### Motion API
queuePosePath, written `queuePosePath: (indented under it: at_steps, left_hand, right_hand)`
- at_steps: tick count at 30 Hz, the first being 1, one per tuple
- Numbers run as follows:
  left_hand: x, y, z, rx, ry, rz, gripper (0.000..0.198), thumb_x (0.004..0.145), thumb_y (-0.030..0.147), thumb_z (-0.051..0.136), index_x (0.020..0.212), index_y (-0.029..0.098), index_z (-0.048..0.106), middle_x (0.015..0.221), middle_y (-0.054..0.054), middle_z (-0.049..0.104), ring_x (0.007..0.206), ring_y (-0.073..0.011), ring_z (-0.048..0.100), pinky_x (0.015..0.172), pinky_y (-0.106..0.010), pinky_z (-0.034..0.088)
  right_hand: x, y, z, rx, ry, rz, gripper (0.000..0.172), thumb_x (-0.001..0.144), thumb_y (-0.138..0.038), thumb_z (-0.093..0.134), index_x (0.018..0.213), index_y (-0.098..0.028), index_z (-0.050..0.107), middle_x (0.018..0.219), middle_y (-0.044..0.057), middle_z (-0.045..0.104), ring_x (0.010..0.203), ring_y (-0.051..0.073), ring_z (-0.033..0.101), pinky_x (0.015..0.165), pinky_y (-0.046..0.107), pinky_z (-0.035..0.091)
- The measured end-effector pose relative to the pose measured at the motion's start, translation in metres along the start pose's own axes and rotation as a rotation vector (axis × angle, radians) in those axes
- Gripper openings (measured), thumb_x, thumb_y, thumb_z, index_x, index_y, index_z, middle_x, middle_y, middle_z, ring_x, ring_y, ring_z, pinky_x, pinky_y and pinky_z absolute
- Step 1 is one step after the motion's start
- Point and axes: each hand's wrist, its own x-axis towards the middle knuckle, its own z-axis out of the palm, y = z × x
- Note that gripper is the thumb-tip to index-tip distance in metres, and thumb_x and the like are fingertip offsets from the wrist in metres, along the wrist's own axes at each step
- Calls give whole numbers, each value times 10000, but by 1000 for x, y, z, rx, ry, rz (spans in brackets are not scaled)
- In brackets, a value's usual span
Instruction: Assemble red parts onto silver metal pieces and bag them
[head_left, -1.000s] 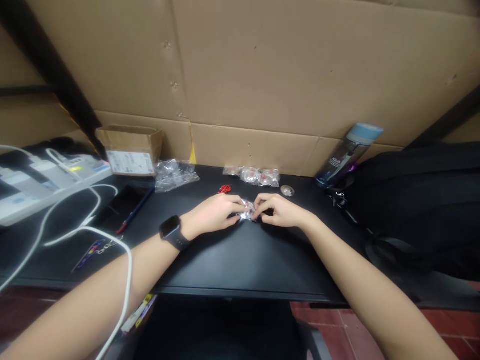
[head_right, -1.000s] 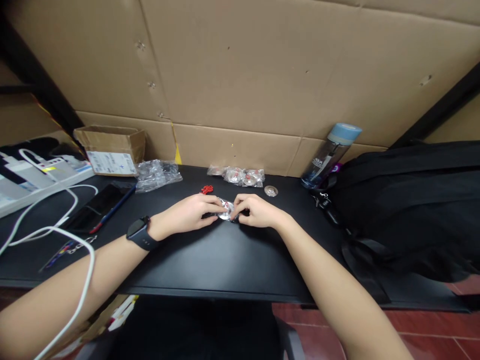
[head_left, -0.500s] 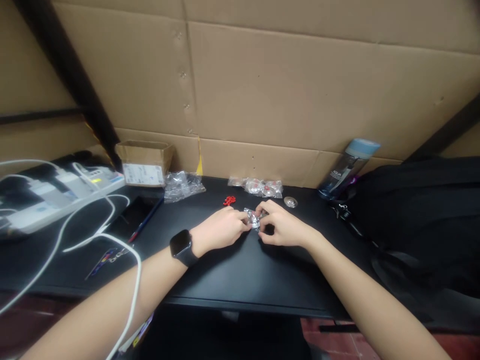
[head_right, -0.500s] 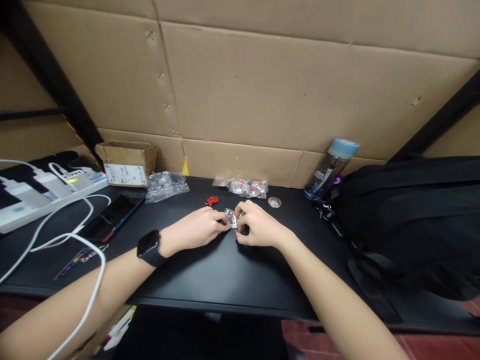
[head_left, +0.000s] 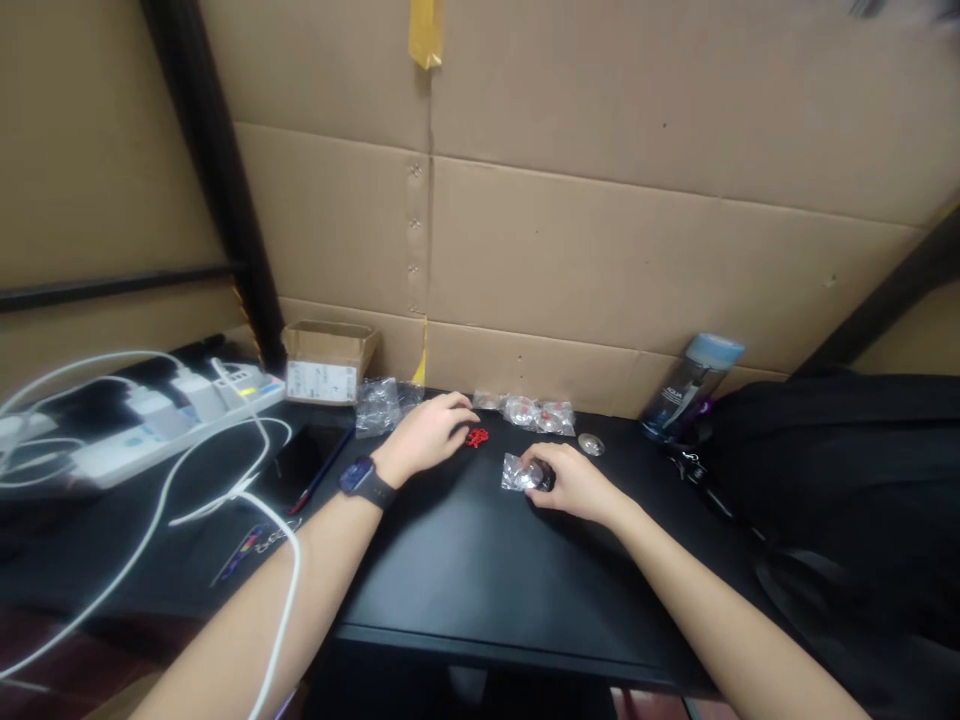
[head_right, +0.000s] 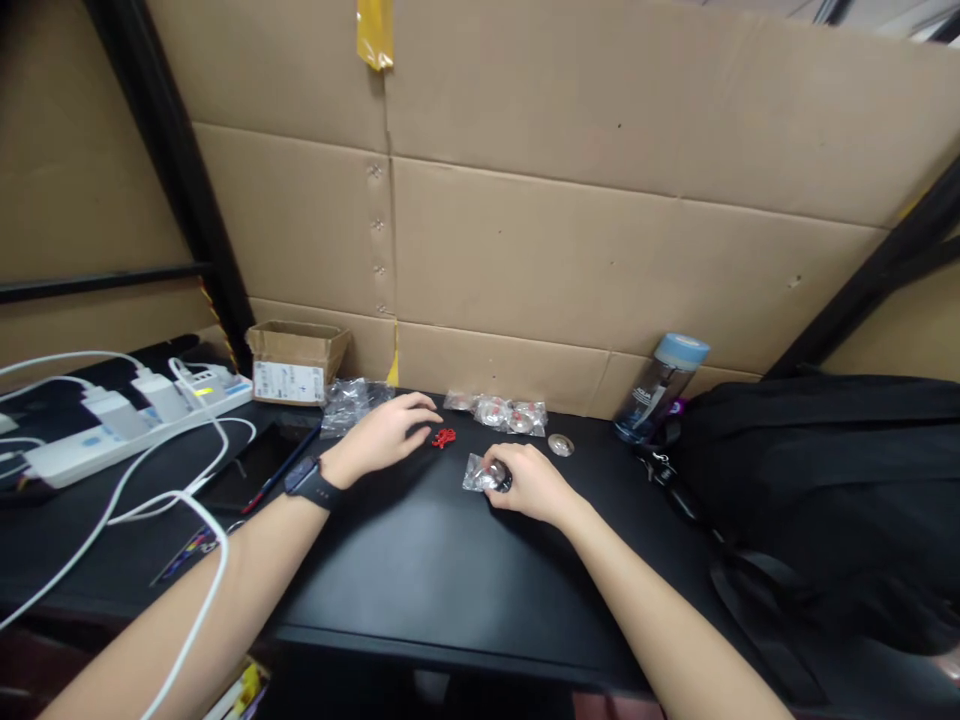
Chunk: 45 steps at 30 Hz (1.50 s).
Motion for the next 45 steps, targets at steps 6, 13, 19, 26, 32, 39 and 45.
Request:
queuePosePath:
  at_steps: [6, 13, 19, 26, 32, 39, 45]
  left_hand:
    - [-7, -41, -1, 96, 12, -238, 242, 911, 218, 546, 1034, 207, 755, 1092, -93, 699, 1068, -264, 666, 979, -393, 531]
    - [-20, -58, -32, 355, 406, -709, 365, 865, 137, 542, 1212, 196, 637, 1070, -142, 698, 1006, -293, 654, 846, -387, 511]
    - [-29, -79, -45, 197, 219, -653, 234, 847, 159, 566, 1043, 212, 682, 995, -83, 728, 963, -253, 671, 856, -357, 517]
    - [-16, -64, -16, 30, -65, -289, 254, 849, 265, 657, 1083, 195, 724, 1083, -88, 732, 1001, -244, 688, 931, -368, 530]
    - [-3, -8, 7, -172, -75, -89, 267, 913, 251, 589, 1149, 207, 706, 1112, -79, 713, 1021, -223, 680, 943, -370, 539]
    - [0, 32, 24, -301, -43, -21, 255, 927, 238, 564, 1145, 225, 695, 1143, -70, 680, 986, -196, 661, 880, -336, 554]
    - [1, 19, 20, -241, -26, -98, 234, 934, 265, 558, 1106, 225, 711, 1125, -62, 694, 956, -189, 659, 756, -290, 534]
  right_hand:
    - [29, 13, -4, 185, 81, 38, 270, 717, -195, 745, 982, -202, 701, 972, 24, 748, 866, 195, 680, 812, 306, 509]
    - [102, 44, -3, -31, 170, 69, 260, 782, -251, 711, 1036, -195, 696, 1001, 36, 762, 889, 191, 692, 819, 295, 502]
    - [132, 58, 17, -121, 175, 60, 233, 775, -192, 707, 1007, -172, 718, 1088, 107, 746, 1052, 266, 650, 991, 449, 438]
    - [90, 71, -20, -125, 206, 29, 185, 856, -210, 639, 1013, -187, 735, 1092, 90, 726, 1038, 244, 663, 968, 391, 488]
    - [7, 113, -56, -125, 120, 336, 485, 755, -172, 727, 1240, -164, 695, 1241, 136, 715, 1126, 297, 687, 1025, 426, 520]
    - [-20, 123, -44, -65, 40, 370, 486, 770, -189, 769, 1249, -188, 685, 1221, 111, 746, 1107, 259, 715, 1020, 385, 529]
    - [-17, 127, -48, -36, 77, 395, 424, 739, -206, 814, 1150, -168, 717, 1032, 92, 781, 963, 233, 736, 913, 350, 555]
